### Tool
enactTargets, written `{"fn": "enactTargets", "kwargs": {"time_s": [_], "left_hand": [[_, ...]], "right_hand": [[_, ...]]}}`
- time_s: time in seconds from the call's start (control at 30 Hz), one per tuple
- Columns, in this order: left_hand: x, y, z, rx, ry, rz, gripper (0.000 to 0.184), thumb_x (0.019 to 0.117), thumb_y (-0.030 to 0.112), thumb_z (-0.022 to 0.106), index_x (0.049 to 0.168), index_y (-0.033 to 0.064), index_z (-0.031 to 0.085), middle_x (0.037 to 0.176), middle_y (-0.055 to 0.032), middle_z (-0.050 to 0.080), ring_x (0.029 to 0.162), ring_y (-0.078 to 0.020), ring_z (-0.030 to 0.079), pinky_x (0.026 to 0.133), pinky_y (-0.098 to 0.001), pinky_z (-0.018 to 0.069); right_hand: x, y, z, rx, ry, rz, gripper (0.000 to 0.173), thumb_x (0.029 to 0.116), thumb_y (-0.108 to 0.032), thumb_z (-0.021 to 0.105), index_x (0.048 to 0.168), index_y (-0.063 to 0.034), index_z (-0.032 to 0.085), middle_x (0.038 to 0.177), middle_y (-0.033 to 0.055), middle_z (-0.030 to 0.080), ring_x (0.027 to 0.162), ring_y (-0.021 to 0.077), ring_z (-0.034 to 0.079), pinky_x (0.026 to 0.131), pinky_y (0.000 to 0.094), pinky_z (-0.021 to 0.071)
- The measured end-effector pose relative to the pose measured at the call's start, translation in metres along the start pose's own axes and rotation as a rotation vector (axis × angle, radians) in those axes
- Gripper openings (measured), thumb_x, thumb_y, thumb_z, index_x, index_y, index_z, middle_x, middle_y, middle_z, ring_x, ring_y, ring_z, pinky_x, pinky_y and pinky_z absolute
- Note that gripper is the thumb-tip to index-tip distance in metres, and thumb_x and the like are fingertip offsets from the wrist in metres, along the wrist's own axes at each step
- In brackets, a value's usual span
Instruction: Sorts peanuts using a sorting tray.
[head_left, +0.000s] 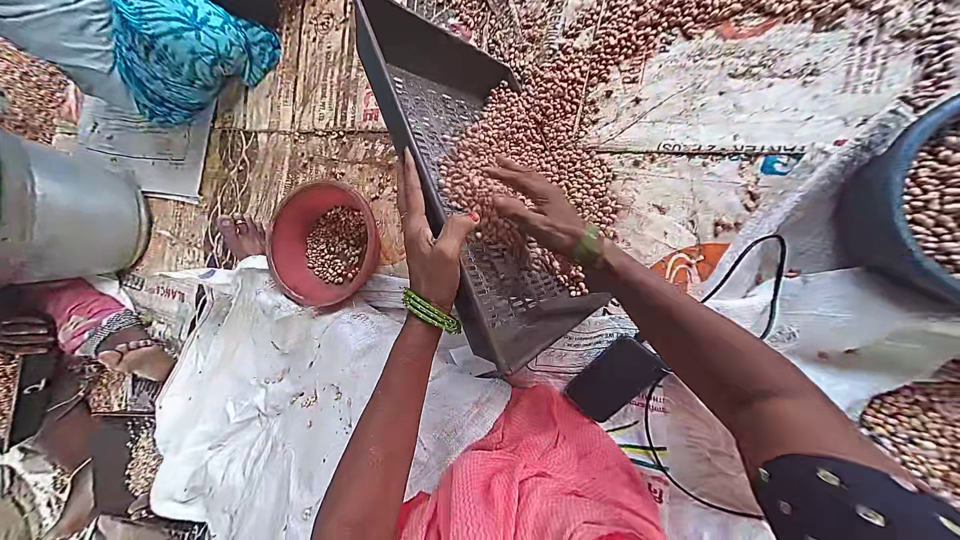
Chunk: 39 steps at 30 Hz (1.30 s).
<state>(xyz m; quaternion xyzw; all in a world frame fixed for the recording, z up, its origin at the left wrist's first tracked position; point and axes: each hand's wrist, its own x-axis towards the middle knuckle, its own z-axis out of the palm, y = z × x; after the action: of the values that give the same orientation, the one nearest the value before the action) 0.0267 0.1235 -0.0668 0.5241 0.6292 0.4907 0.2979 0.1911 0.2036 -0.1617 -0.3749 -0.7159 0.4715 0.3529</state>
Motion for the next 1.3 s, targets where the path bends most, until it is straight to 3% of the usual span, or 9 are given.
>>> {"fn": "enactTargets", "kwargs": {"time_s": [0.1, 0.2, 0.4, 0.77, 0.87, 0.93, 1.03, 1.17, 1.3], "left_hand": [[0.0, -0.001, -0.002, -0.012, 0.002, -0.008, 0.095, 0.0822, 0.015, 0.062, 0.165, 0.0047, 0.016, 0.172, -0.0173, 0.009, 0.157, -0.0184, 0.016, 0.125, -0.03, 0.0207], [-0.001, -0.001, -0.001, -0.005, 0.005, -0.011, 0.095, 0.0817, 0.016, 0.062, 0.164, 0.0044, 0.017, 0.171, -0.0177, 0.01, 0.158, -0.0189, 0.015, 0.126, -0.0301, 0.0186], [-0.003, -0.003, 0.0, -0.043, 0.026, 0.003, 0.093, 0.0817, 0.014, 0.061, 0.164, 0.0024, 0.018, 0.17, -0.0196, 0.014, 0.155, -0.0184, 0.023, 0.122, -0.0279, 0.0253], [-0.023, -0.012, -0.02, -0.021, 0.016, -0.148, 0.09, 0.0893, 0.019, 0.057, 0.167, 0.0185, 0.012, 0.173, -0.006, 0.01, 0.155, -0.0181, 0.023, 0.121, -0.0415, 0.03], [-0.03, -0.027, -0.032, -0.102, 0.05, -0.198, 0.092, 0.0849, 0.014, 0.059, 0.166, 0.0159, 0.016, 0.168, -0.0088, 0.027, 0.147, -0.0141, 0.038, 0.116, -0.0346, 0.039], [-0.044, -0.036, -0.038, -0.126, 0.128, -0.226, 0.09, 0.0813, 0.009, 0.06, 0.163, 0.0078, 0.023, 0.159, -0.0143, 0.04, 0.134, -0.0106, 0.052, 0.106, -0.0261, 0.0474], [-0.076, -0.043, -0.043, -0.12, 0.179, -0.239, 0.091, 0.081, 0.01, 0.059, 0.161, -0.0047, 0.017, 0.164, -0.0231, 0.029, 0.139, -0.0085, 0.047, 0.108, -0.0193, 0.0431], [-0.122, -0.062, -0.047, -0.173, 0.222, -0.31, 0.098, 0.0811, 0.012, 0.063, 0.163, -0.0029, 0.01, 0.168, -0.0206, 0.02, 0.146, -0.0093, 0.039, 0.114, -0.0207, 0.0396], [-0.132, -0.085, -0.052, -0.208, 0.235, -0.418, 0.1, 0.0787, 0.006, 0.063, 0.163, -0.0031, 0.009, 0.168, -0.0226, 0.019, 0.145, -0.0089, 0.04, 0.113, -0.0205, 0.0395]], "right_hand": [[-0.063, 0.048, -0.057, -0.347, 0.248, 0.181, 0.061, 0.1035, -0.042, 0.051, 0.15, -0.0025, 0.05, 0.161, 0.0276, 0.035, 0.152, 0.0429, 0.029, 0.124, 0.0555, 0.0233], [-0.111, 0.106, -0.084, -0.746, 0.134, 0.4, 0.101, 0.0953, -0.073, 0.038, 0.159, 0.0049, 0.027, 0.166, 0.0339, 0.016, 0.152, 0.0582, 0.009, 0.118, 0.0747, 0.0114], [-0.063, 0.128, -0.061, -0.918, 0.098, 0.259, 0.087, 0.1007, -0.056, 0.032, 0.162, 0.0039, 0.019, 0.168, 0.0276, 0.019, 0.157, 0.0438, 0.014, 0.125, 0.063, 0.0104], [0.071, 0.098, -0.017, -0.011, 0.28, 0.271, 0.046, 0.1074, -0.028, 0.049, 0.146, -0.0044, 0.055, 0.15, 0.0174, 0.054, 0.132, 0.0236, 0.058, 0.109, 0.0404, 0.0474], [0.07, 0.083, -0.007, -0.327, 0.03, 0.071, 0.051, 0.1058, -0.023, 0.048, 0.15, 0.0024, 0.048, 0.162, 0.0247, 0.035, 0.153, 0.0379, 0.03, 0.126, 0.0505, 0.0231], [0.061, 0.073, 0.012, -0.45, -0.111, -0.078, 0.06, 0.1057, -0.035, 0.05, 0.151, 0.0033, 0.046, 0.16, 0.0256, 0.039, 0.151, 0.0419, 0.032, 0.125, 0.0562, 0.0228], [0.051, 0.057, 0.03, -0.312, -0.297, -0.278, 0.06, 0.1052, -0.039, 0.05, 0.147, 0.0027, 0.052, 0.157, 0.0219, 0.045, 0.15, 0.0362, 0.038, 0.125, 0.0495, 0.0253], [0.097, 0.07, -0.007, -0.418, 0.096, -0.256, 0.04, 0.1025, -0.029, 0.057, 0.124, 0.0034, 0.068, 0.134, 0.0246, 0.063, 0.13, 0.0401, 0.057, 0.113, 0.0529, 0.0421], [0.176, 0.108, -0.053, -0.844, 0.073, 0.237, 0.076, 0.0962, -0.062, 0.055, 0.152, -0.0104, 0.049, 0.165, 0.025, 0.028, 0.152, 0.0562, 0.015, 0.113, 0.0815, 0.0137]]}}
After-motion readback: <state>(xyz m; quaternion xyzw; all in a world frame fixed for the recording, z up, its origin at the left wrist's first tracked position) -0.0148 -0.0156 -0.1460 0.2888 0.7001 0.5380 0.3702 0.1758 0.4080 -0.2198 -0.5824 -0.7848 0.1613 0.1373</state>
